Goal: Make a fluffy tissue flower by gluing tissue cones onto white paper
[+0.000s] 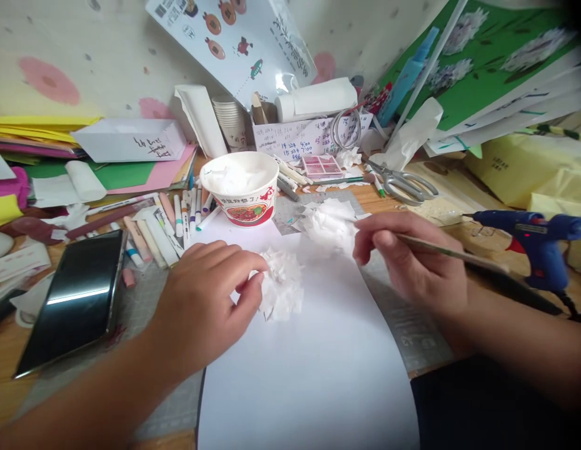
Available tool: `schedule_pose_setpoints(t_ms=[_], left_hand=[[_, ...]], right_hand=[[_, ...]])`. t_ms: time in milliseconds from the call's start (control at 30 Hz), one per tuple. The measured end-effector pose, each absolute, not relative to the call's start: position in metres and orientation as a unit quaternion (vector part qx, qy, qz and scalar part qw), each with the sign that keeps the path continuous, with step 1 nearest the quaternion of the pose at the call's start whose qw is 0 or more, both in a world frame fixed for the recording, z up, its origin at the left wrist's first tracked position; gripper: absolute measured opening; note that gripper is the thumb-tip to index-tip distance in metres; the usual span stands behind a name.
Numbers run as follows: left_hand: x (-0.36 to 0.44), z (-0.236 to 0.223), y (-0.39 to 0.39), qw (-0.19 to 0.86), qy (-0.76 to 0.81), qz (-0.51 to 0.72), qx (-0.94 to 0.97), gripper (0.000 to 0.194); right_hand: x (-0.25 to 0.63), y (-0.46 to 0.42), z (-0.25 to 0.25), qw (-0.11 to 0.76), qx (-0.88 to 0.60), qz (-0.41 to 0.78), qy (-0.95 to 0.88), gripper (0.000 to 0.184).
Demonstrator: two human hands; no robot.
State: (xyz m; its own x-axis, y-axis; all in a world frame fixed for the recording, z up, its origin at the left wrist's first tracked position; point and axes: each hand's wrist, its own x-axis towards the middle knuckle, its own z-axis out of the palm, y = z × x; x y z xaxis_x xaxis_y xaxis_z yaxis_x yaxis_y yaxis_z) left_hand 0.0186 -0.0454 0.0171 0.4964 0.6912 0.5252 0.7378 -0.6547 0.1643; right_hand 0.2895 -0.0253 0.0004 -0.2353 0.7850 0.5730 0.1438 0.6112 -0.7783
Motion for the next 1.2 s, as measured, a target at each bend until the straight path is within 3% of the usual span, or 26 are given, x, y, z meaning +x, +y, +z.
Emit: schedule_pose_setpoints(t_ms=[200, 400, 600, 700, 800, 933, 1200], left_hand=[[0.021, 0.015, -0.051, 0.006, -0.345, -0.21, -0.915, 0.018], [0.044, 0.007, -0.093, -0.006, -0.159, -0.152, -0.976, 0.018], [0.05, 0.006, -0.1, -0.008, -0.129, -0.201, -0.971, 0.019], [0.039, 0.007, -0.082, -0.01, -0.194, -0.26, -0.946, 0.024], [0.021, 0.008, -0.055, -0.03, -0.389, -0.273, -0.879, 0.025], [0.005, 0.005, -0.026, -0.048, -0.44, -0.217, -0.87, 0.034], [0.006, 0.003, -0.022, -0.085, -0.463, -0.148, -0.87, 0.042]], right_hand=[[0.306, -0.027, 0.022, 0.372, -0.328, 0.062, -0.866, 0.02], [0.29, -0.043, 0.025, 0.285, -0.295, 0.084, -0.908, 0.022], [0.266, -0.051, 0.013, 0.203, -0.214, 0.041, -0.955, 0.022], [0.267, -0.046, 0.016, 0.145, -0.223, -0.034, -0.963, 0.026], [0.284, -0.042, 0.031, 0.194, -0.283, -0.08, -0.936, 0.023], [0.31, -0.052, 0.046, 0.235, -0.336, -0.074, -0.909, 0.027], [0.308, -0.088, 0.029, 0.043, -0.397, 0.012, -0.917, 0.021]])
